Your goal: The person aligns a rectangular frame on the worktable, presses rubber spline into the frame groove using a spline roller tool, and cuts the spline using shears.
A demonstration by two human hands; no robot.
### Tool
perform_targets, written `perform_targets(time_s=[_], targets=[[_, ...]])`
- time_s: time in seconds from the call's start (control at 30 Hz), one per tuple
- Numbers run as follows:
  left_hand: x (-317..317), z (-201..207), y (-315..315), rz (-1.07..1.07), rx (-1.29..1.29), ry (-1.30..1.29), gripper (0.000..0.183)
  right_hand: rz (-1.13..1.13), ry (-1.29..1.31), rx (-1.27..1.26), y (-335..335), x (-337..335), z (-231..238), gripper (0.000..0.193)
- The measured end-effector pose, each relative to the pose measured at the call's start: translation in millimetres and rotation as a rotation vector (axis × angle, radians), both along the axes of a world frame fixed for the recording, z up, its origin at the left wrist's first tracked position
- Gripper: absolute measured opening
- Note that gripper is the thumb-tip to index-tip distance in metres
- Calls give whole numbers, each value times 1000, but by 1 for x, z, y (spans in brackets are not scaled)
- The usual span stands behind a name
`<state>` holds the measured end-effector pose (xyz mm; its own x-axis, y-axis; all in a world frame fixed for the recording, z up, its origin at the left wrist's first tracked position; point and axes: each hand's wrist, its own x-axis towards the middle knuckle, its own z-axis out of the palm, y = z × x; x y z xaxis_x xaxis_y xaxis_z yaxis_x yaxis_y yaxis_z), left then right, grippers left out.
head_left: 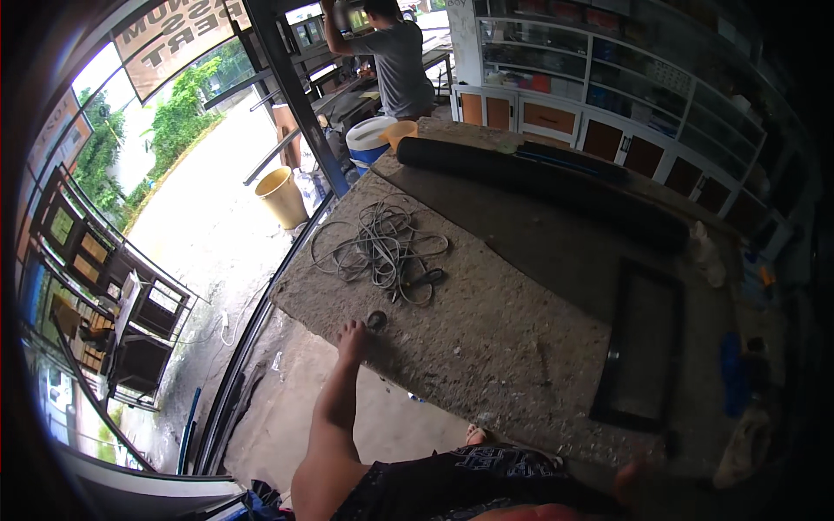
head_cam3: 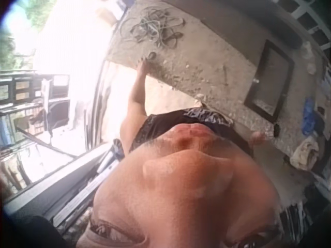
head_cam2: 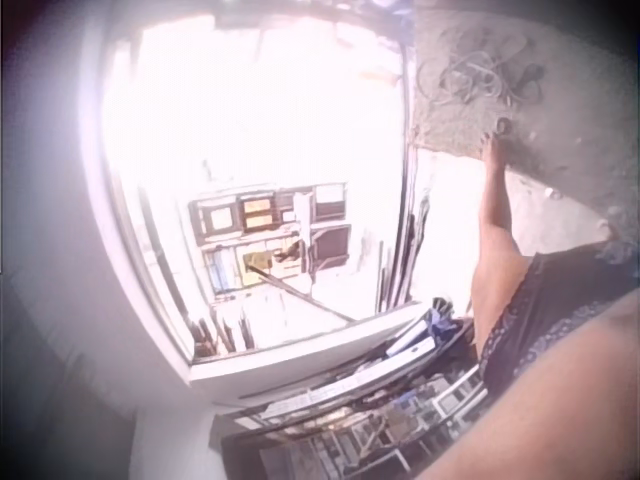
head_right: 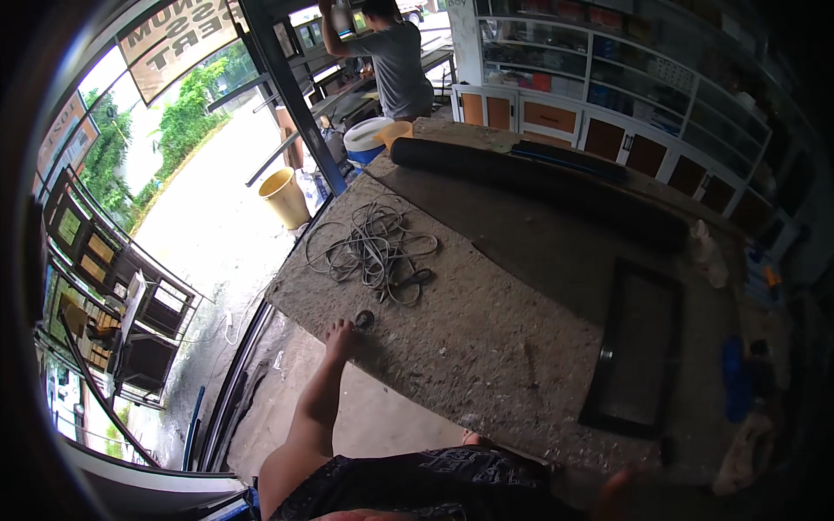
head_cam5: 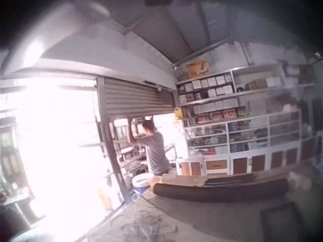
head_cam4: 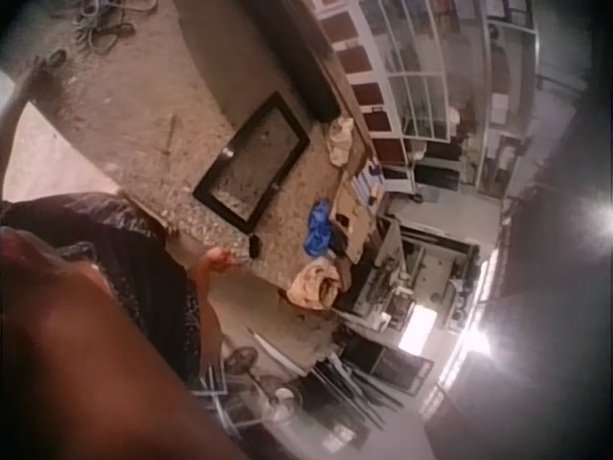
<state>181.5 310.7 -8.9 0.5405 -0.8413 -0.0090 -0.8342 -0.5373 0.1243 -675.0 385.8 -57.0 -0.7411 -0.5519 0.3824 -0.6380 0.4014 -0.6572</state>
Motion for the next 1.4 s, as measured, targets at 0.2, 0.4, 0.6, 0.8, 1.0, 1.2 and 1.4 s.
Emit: perform_targets(time_s=[0.2,0.4,0.6,0.8,1.0,1.2,1.4], targets=[[-93,-12,65,-104,-208,120,27,150,93,86,7,83,-16,53],[-188,11,96,-163,-217,119,19,615,-33,321,-23,147,-27,50],[-259,35,117,-233,-164,237,24,843,-133,437,-41,138,-42,47],[-340,55,150,-189,-144,285,22,1025,-252,504,-46,93,-51,44],[-445,59,195,-41,-70,310,23,1216,-381,559,-39,29,-66,41],[-535,63,231,40,135,173,27,1354,-491,596,-33,-30,-73,38],[-594,82,227,-100,120,116,33,1434,-562,626,-27,-69,-72,36]])
